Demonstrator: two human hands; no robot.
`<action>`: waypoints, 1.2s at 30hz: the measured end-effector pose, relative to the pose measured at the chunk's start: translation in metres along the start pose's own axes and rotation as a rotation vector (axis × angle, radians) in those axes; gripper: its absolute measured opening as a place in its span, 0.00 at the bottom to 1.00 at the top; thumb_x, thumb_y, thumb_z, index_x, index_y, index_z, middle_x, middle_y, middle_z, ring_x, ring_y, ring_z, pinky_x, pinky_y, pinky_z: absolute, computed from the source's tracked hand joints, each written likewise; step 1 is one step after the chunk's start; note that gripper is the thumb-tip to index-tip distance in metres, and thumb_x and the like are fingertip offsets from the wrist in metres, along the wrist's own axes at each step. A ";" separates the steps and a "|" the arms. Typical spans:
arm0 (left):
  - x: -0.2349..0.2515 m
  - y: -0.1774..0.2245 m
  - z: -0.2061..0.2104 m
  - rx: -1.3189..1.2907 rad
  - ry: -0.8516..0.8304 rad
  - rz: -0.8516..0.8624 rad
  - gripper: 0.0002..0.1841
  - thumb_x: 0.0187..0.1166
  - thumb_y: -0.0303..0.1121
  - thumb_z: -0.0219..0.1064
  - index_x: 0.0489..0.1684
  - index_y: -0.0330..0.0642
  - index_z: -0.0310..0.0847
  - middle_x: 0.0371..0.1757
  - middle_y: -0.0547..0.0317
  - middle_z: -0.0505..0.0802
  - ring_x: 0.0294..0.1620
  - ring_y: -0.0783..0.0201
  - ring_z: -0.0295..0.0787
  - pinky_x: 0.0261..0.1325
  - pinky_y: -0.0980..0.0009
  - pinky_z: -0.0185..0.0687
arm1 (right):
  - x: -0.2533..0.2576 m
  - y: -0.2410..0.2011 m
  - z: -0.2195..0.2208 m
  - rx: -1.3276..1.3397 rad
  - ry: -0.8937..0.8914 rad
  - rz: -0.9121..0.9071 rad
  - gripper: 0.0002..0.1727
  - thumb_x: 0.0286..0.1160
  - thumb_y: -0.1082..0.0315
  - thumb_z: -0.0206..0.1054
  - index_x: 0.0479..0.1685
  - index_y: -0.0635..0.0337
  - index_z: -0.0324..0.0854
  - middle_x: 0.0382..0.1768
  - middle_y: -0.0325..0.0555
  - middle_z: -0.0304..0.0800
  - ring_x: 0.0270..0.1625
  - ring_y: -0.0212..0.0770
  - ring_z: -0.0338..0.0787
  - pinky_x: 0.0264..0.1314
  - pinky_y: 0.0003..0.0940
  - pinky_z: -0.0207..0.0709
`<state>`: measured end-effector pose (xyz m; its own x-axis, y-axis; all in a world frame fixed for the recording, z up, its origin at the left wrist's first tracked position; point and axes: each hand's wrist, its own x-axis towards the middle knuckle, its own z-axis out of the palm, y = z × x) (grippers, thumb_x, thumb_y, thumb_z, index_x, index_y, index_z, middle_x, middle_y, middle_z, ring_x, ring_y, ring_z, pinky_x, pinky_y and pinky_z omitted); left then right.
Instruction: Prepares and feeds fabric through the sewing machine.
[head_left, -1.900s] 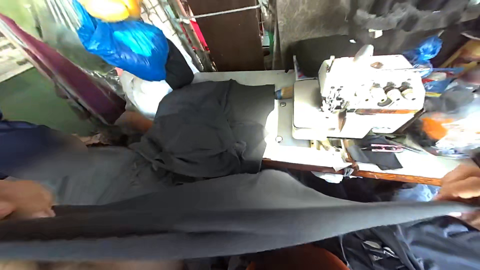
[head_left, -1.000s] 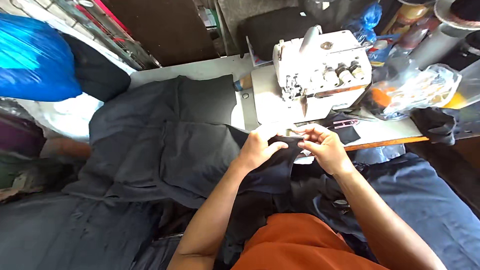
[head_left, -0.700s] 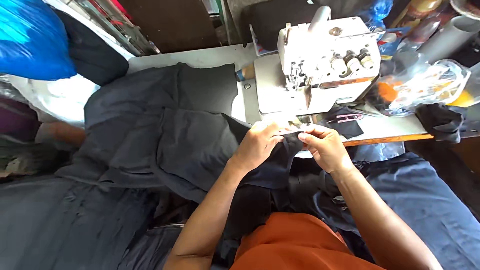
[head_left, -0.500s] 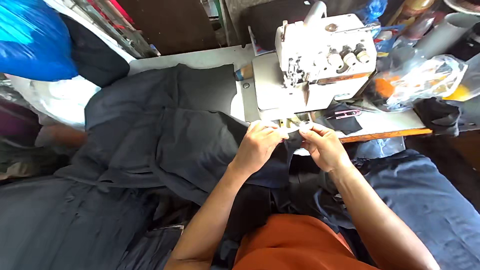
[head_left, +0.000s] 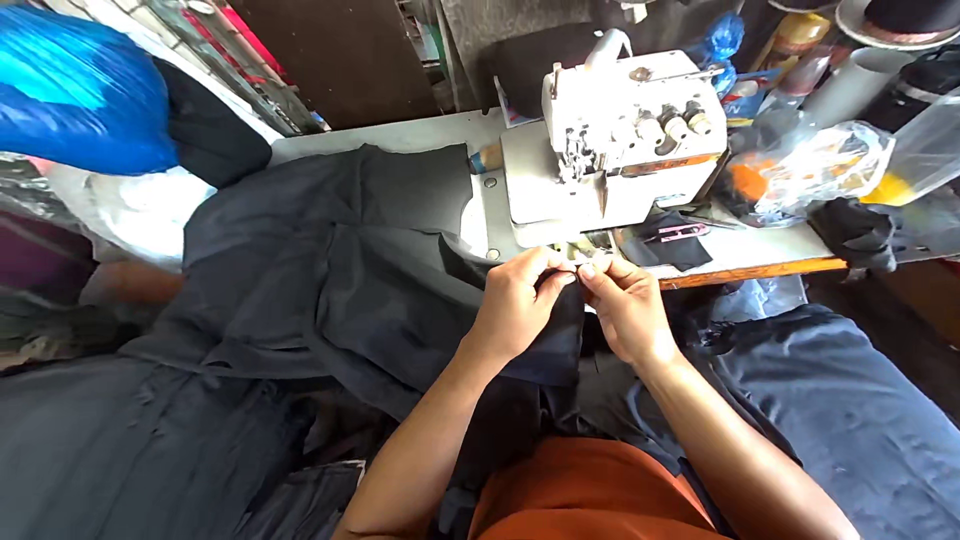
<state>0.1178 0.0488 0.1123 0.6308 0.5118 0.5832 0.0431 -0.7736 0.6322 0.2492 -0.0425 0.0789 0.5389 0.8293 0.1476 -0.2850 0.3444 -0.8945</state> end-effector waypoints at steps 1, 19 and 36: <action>0.000 0.000 -0.001 -0.001 -0.002 -0.014 0.02 0.75 0.24 0.73 0.38 0.36 0.87 0.35 0.61 0.92 0.34 0.77 0.88 0.40 0.81 0.86 | -0.001 0.000 0.000 0.011 -0.002 0.003 0.07 0.77 0.76 0.66 0.31 0.59 0.87 0.31 0.41 0.91 0.35 0.32 0.90 0.46 0.31 0.88; 0.023 -0.051 -0.077 0.152 -0.509 -0.017 0.11 0.69 0.39 0.77 0.43 0.43 0.93 0.35 0.65 0.95 0.37 0.74 0.91 0.43 0.71 0.87 | 0.022 -0.019 -0.031 -0.349 -0.114 -0.272 0.03 0.69 0.77 0.74 0.37 0.60 0.91 0.32 0.36 0.95 0.32 0.27 0.92 0.38 0.25 0.90; 0.037 -0.068 0.046 0.634 -0.158 -0.049 0.24 0.83 0.39 0.65 0.78 0.44 0.79 0.83 0.46 0.78 0.89 0.43 0.64 0.90 0.41 0.51 | 0.113 0.015 -0.024 -1.117 0.221 -0.480 0.10 0.70 0.61 0.74 0.45 0.52 0.94 0.47 0.52 0.85 0.45 0.47 0.85 0.41 0.45 0.79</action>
<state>0.1736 0.1032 0.0676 0.7211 0.5279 0.4487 0.4924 -0.8461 0.2041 0.3245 0.0459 0.0723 0.5548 0.5934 0.5831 0.7534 -0.0611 -0.6547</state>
